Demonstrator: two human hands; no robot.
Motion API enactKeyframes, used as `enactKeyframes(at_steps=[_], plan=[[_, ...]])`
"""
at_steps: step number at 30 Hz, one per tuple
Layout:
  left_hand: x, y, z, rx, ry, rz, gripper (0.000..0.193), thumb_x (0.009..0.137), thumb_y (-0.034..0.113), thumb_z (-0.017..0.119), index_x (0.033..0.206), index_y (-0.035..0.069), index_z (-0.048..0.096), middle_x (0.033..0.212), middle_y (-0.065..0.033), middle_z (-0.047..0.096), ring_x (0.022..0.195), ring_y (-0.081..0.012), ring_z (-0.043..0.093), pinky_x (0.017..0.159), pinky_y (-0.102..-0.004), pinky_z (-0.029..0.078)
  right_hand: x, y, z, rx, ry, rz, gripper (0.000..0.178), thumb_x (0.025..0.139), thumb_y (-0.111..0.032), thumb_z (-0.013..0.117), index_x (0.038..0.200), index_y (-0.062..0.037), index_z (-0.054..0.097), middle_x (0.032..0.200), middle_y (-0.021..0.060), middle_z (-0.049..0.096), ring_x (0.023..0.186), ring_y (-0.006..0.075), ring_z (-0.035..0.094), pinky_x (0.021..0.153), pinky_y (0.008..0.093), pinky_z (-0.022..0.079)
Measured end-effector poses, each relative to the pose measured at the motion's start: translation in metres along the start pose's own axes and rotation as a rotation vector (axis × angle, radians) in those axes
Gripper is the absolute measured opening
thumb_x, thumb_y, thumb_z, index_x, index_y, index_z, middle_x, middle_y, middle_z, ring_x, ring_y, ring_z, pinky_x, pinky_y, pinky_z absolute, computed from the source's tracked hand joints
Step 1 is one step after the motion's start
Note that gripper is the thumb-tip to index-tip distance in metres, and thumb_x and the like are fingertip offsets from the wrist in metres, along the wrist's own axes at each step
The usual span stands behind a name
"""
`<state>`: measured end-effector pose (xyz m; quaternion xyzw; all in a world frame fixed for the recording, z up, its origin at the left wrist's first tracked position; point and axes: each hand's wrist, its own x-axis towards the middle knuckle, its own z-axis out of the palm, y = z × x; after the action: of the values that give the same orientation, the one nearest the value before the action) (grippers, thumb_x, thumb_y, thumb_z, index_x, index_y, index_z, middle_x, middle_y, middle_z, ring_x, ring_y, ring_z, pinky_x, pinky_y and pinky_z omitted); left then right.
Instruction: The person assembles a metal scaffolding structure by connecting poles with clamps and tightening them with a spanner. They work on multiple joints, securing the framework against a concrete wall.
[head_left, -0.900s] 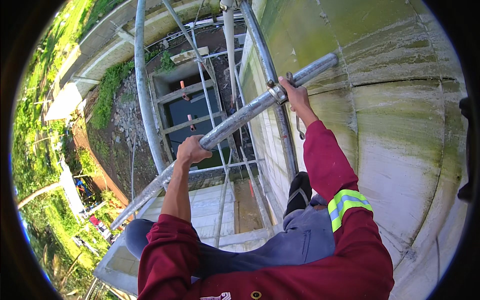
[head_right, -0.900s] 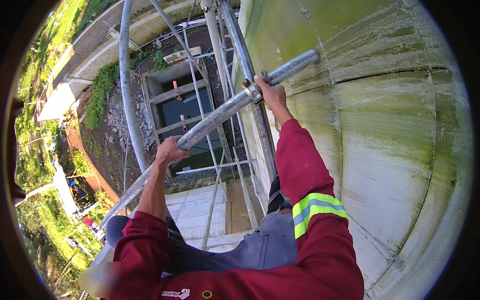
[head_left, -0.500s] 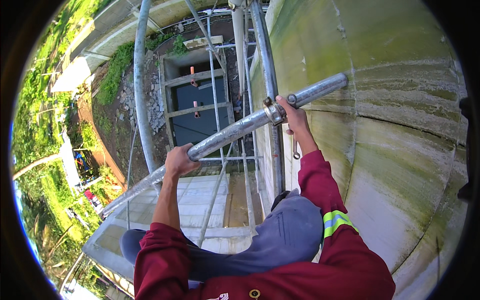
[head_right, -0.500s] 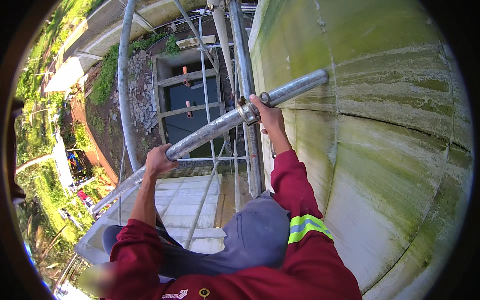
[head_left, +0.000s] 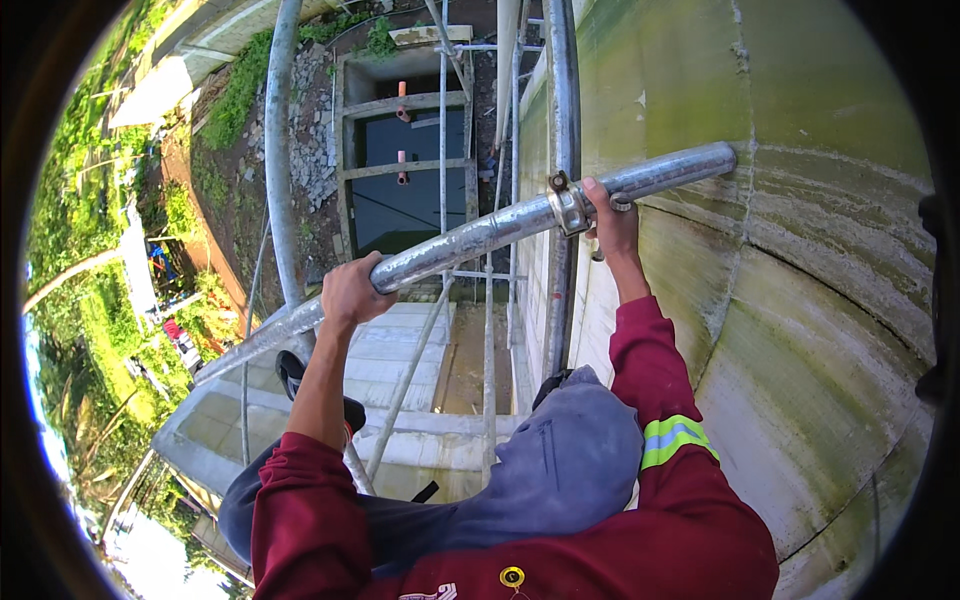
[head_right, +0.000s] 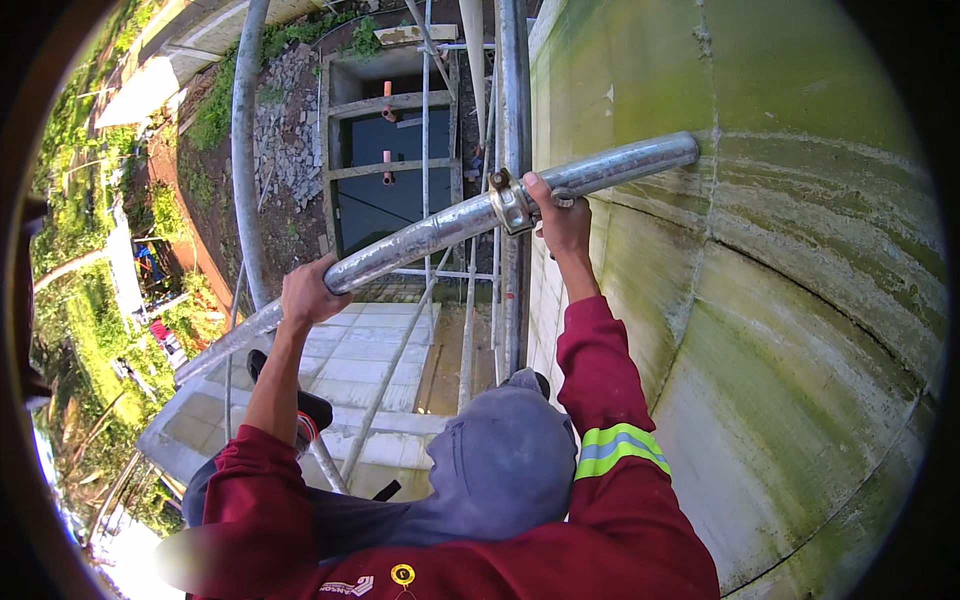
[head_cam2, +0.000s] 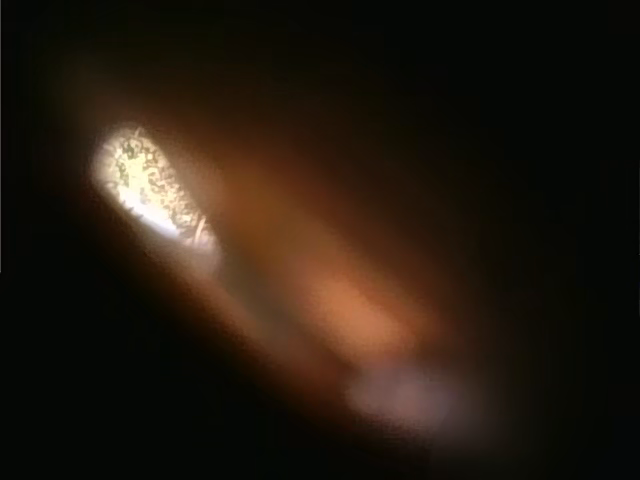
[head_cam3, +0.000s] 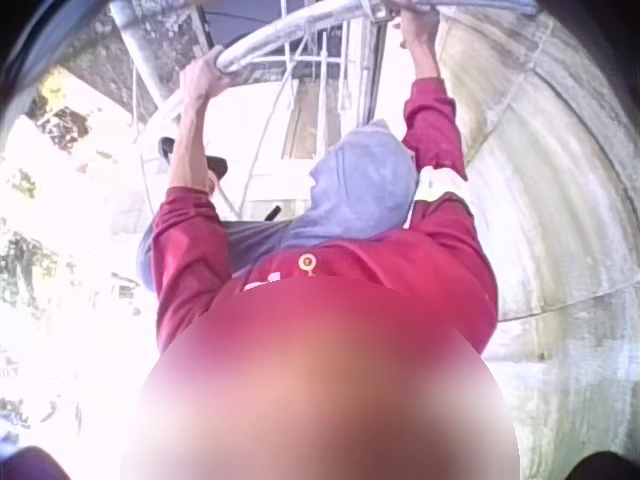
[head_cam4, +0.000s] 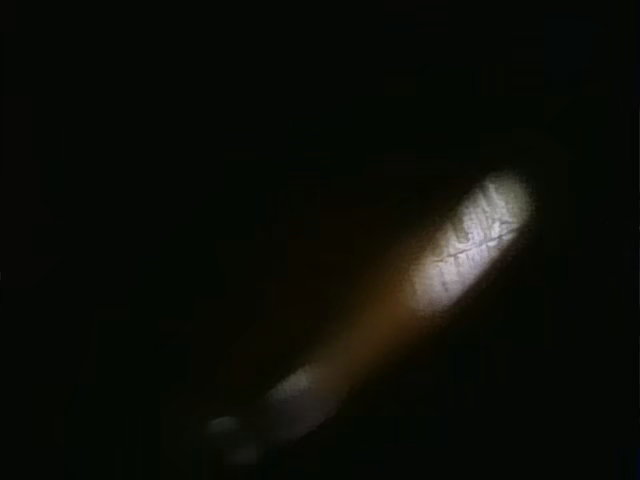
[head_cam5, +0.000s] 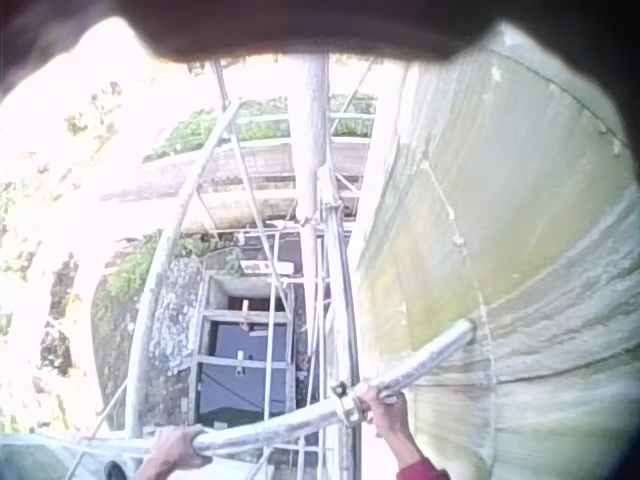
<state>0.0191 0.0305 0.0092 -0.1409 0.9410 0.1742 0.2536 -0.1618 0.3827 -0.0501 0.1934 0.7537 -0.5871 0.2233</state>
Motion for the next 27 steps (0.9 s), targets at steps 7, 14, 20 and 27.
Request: enactKeyframes(at_steps=[7,14,20,27], plan=[[-0.009,0.001,0.023,-0.028,0.249,0.063,0.029,0.062,0.023,0.078,0.086,0.012,0.065,0.079,-0.0090,0.069,0.076,-0.0337,0.068,0.071,-0.0448,0.051,0.003,0.017,0.002,0.146,0.003,-0.295,0.045,0.081,-0.043,0.079,0.095,-0.0007,0.072,0.083,0.0046,0.070,0.074,0.0135,0.065,0.060,0.0277,0.052],[-0.016,0.005,0.030,0.012,0.279,0.020,0.033,0.061,0.025,0.079,0.090,0.014,0.067,0.083,-0.0073,0.070,0.078,-0.0317,0.066,0.077,-0.0432,0.049,-0.003,0.009,-0.004,0.044,-0.037,-0.236,0.053,0.083,-0.051,0.077,0.096,-0.0004,0.074,0.086,0.0073,0.070,0.082,0.0178,0.066,0.079,0.0331,0.053],[0.012,-0.014,-0.009,-0.130,-0.055,0.007,0.033,0.062,0.024,0.078,0.091,0.013,0.068,0.076,-0.0110,0.069,0.076,-0.0365,0.066,0.076,-0.0459,0.047,-0.007,-0.037,-0.010,-0.154,-0.121,0.087,0.072,0.079,-0.069,0.071,0.098,-0.0002,0.070,0.076,0.0060,0.063,0.059,0.0110,0.055,0.045,0.0253,0.039],[-0.006,-0.009,0.036,0.040,0.365,-0.012,0.031,0.065,0.026,0.080,0.088,0.014,0.063,0.081,-0.0052,0.068,0.075,-0.0290,0.066,0.072,-0.0414,0.043,-0.004,-0.029,-0.013,-0.283,-0.060,0.122,0.070,0.078,-0.072,0.072,0.091,-0.0027,0.075,0.065,0.0024,0.059,0.058,0.0109,0.054,0.046,0.0276,0.038]])
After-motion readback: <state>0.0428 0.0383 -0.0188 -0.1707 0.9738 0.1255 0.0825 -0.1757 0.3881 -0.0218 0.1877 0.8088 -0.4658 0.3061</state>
